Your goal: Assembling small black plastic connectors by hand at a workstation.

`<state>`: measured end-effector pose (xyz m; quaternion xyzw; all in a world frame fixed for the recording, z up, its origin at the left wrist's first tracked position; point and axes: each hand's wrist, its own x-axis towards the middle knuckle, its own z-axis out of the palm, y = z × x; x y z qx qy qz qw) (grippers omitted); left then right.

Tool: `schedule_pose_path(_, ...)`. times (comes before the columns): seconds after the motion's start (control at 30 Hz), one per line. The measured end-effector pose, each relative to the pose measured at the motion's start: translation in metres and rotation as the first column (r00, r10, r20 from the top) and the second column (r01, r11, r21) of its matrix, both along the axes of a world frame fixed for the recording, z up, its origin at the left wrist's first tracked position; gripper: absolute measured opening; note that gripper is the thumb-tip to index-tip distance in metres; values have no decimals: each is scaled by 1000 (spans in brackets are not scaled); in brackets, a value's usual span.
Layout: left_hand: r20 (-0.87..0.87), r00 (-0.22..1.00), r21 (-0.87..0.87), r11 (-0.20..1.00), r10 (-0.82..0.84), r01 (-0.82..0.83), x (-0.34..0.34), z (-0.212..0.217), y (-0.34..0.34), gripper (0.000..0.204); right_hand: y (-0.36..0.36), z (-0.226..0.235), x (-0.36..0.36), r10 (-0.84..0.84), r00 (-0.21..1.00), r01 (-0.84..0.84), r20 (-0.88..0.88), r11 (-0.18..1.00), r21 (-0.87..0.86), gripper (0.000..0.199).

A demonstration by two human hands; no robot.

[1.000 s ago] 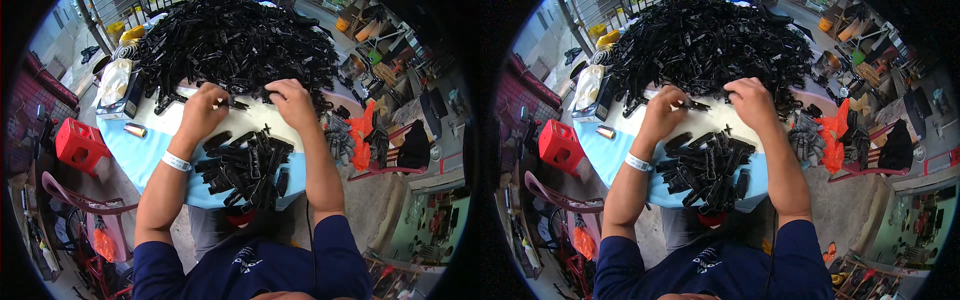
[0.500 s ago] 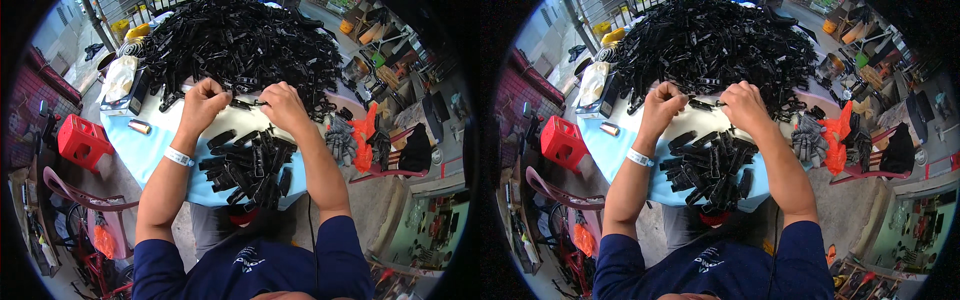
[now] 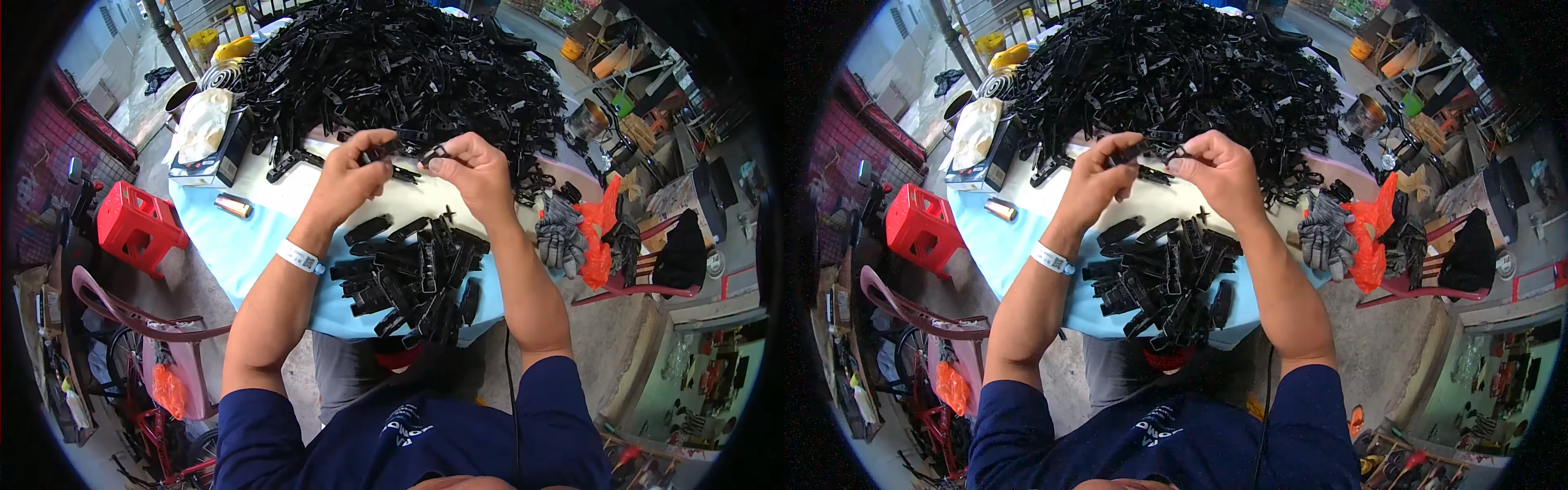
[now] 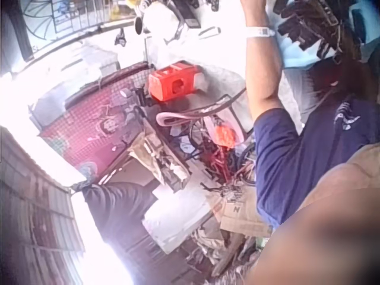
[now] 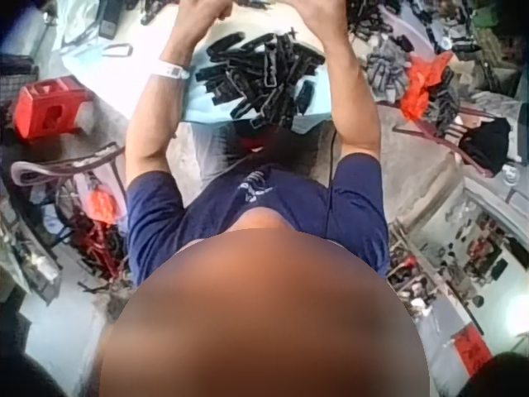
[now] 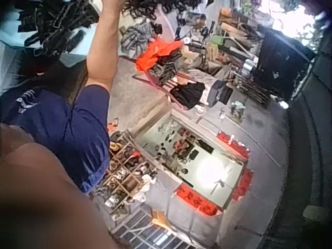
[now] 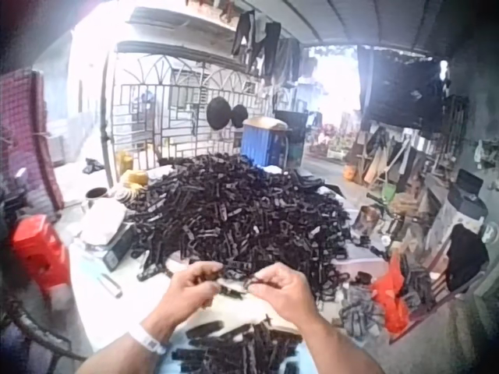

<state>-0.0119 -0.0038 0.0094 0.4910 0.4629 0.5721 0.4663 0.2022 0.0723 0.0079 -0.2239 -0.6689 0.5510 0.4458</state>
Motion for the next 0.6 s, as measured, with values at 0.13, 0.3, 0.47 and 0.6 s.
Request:
schedule_pose_path(0.13,-83,994,-8,997,-75,75,10,-3,0,47,-11,5,-5,-21,998,16,-60,996,-89,11)
schedule_pose_path(0.3,-96,981,-34,986,-166,164,12,1,-4,52,-1,-4,-6,5,1000,-4,-3,985,171,13)
schedule_pose_path(0.47,-126,973,-29,981,-194,192,15,5,-2,46,-2,-1,-2,-72,991,36,114,957,286,12)
schedule_pose_path(0.6,-93,990,-44,994,-102,98,13,1,-6,39,-8,7,-3,-103,964,-18,246,896,444,15)
